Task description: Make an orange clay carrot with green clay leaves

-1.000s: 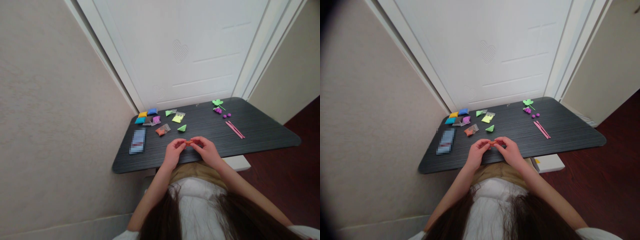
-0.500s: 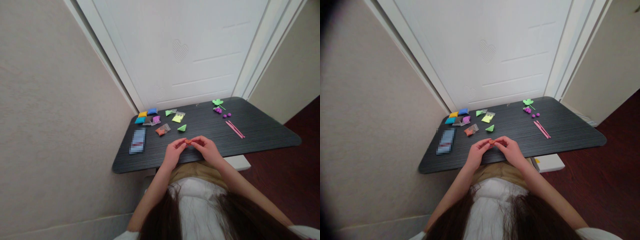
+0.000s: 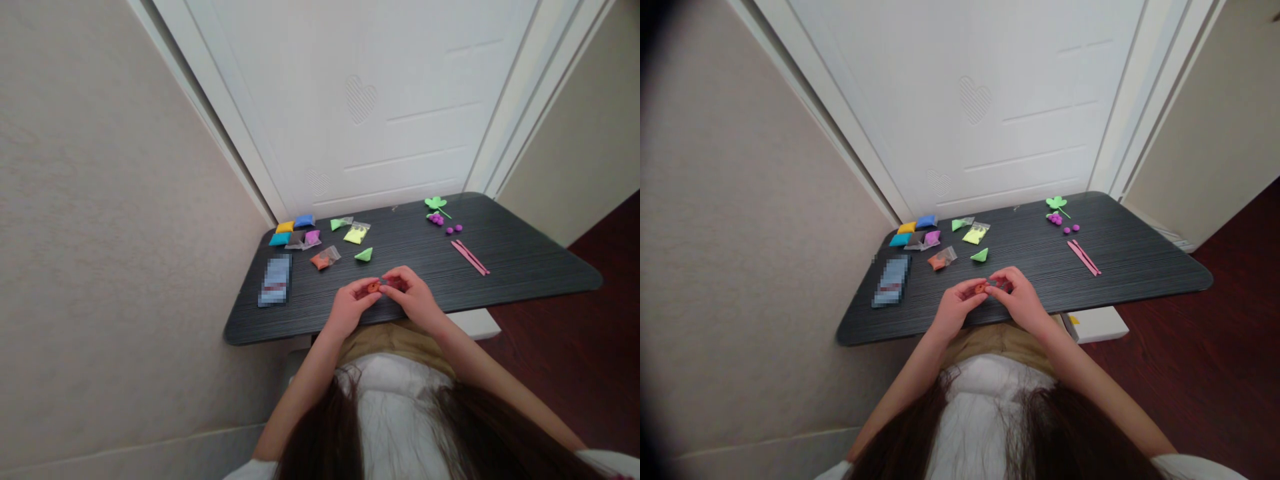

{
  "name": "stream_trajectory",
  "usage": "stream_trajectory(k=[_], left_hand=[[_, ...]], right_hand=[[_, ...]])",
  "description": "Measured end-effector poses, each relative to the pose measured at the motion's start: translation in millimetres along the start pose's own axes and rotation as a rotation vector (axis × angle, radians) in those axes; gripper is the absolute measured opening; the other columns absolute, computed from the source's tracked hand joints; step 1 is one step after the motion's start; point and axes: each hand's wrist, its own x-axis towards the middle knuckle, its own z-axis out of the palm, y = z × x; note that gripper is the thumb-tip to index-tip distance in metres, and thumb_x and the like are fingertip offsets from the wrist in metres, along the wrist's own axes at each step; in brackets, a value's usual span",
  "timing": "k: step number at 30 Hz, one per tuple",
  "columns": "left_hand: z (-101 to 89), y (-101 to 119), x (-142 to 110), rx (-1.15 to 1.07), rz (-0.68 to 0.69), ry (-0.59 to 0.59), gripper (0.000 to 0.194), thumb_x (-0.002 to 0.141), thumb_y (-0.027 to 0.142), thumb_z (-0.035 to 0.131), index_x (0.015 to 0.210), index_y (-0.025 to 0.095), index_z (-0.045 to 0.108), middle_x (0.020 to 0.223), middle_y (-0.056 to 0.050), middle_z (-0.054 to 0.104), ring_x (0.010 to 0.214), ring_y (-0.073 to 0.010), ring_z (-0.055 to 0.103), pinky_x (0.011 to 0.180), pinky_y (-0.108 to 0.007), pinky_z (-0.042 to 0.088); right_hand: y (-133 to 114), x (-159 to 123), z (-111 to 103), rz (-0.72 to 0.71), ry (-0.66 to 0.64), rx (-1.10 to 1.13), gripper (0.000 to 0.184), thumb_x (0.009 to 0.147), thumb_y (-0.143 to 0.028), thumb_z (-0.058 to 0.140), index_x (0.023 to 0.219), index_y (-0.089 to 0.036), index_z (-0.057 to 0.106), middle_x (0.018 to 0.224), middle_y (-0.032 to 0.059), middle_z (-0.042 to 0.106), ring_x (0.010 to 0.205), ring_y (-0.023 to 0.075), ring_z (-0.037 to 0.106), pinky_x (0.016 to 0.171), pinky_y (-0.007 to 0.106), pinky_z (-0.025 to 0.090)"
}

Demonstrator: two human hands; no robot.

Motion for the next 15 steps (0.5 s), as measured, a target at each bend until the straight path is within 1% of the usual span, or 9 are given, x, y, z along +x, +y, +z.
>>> stream_trajectory(k=[2, 5, 9, 12, 15], left_hand=[[0.3, 2.7, -0.9, -0.004, 0.015, 0.010, 0.035, 0.064, 0.025, 0.064, 0.098, 0.017, 0.061, 0.098, -0.007, 0.064, 0.089, -0.0179, 0.059, 0.086, -0.035, 0.042], [0.9, 5.2, -1.6, -0.042, 0.026, 0.019, 0.038, 0.062, 0.023, 0.065, 0.099, 0.018, 0.060, 0.097, -0.007, 0.064, 0.088, -0.0169, 0.059, 0.085, -0.033, 0.043], [0.7, 3.5, -1.4, -0.057, 0.031, 0.032, 0.037, 0.063, 0.022, 0.065, 0.099, 0.017, 0.059, 0.095, -0.006, 0.064, 0.086, -0.0157, 0.059, 0.083, -0.031, 0.043], [1.7, 2.9, -3.5, -0.043, 0.059, 0.080, 0.040, 0.065, 0.022, 0.063, 0.104, 0.018, 0.056, 0.095, -0.006, 0.064, 0.086, -0.0149, 0.059, 0.083, -0.031, 0.044], [6.3, 13.2, -11.6, 0.013, 0.138, 0.156, 0.043, 0.065, 0.022, 0.063, 0.107, 0.019, 0.054, 0.095, -0.006, 0.063, 0.085, -0.0150, 0.059, 0.082, -0.031, 0.044]], right_hand=[[0.6, 0.7, 0.2, 0.013, -0.017, 0.012, 0.023, 0.070, -0.038, 0.060, 0.086, -0.022, 0.058, 0.085, 0.0022, 0.057, 0.077, 0.0150, 0.053, 0.066, 0.028, 0.042], [1.9, 1.8, 0.5, 0.037, -0.081, 0.028, 0.024, 0.070, -0.039, 0.059, 0.087, -0.022, 0.058, 0.083, 0.0019, 0.057, 0.077, 0.0151, 0.053, 0.066, 0.028, 0.041], [2.1, 3.2, -0.3, 0.059, -0.144, 0.083, 0.023, 0.071, -0.039, 0.057, 0.087, -0.021, 0.058, 0.083, 0.0019, 0.059, 0.077, 0.0149, 0.053, 0.069, 0.028, 0.041], [2.0, 4.4, -3.0, 0.090, -0.108, 0.157, 0.023, 0.074, -0.039, 0.053, 0.088, -0.021, 0.058, 0.084, 0.0015, 0.059, 0.077, 0.0142, 0.052, 0.071, 0.027, 0.041], [2.4, 5.4, -5.5, 0.126, -0.043, 0.209, 0.024, 0.077, -0.041, 0.049, 0.087, -0.020, 0.059, 0.078, 0.0009, 0.058, 0.073, 0.0133, 0.051, 0.069, 0.026, 0.040]])
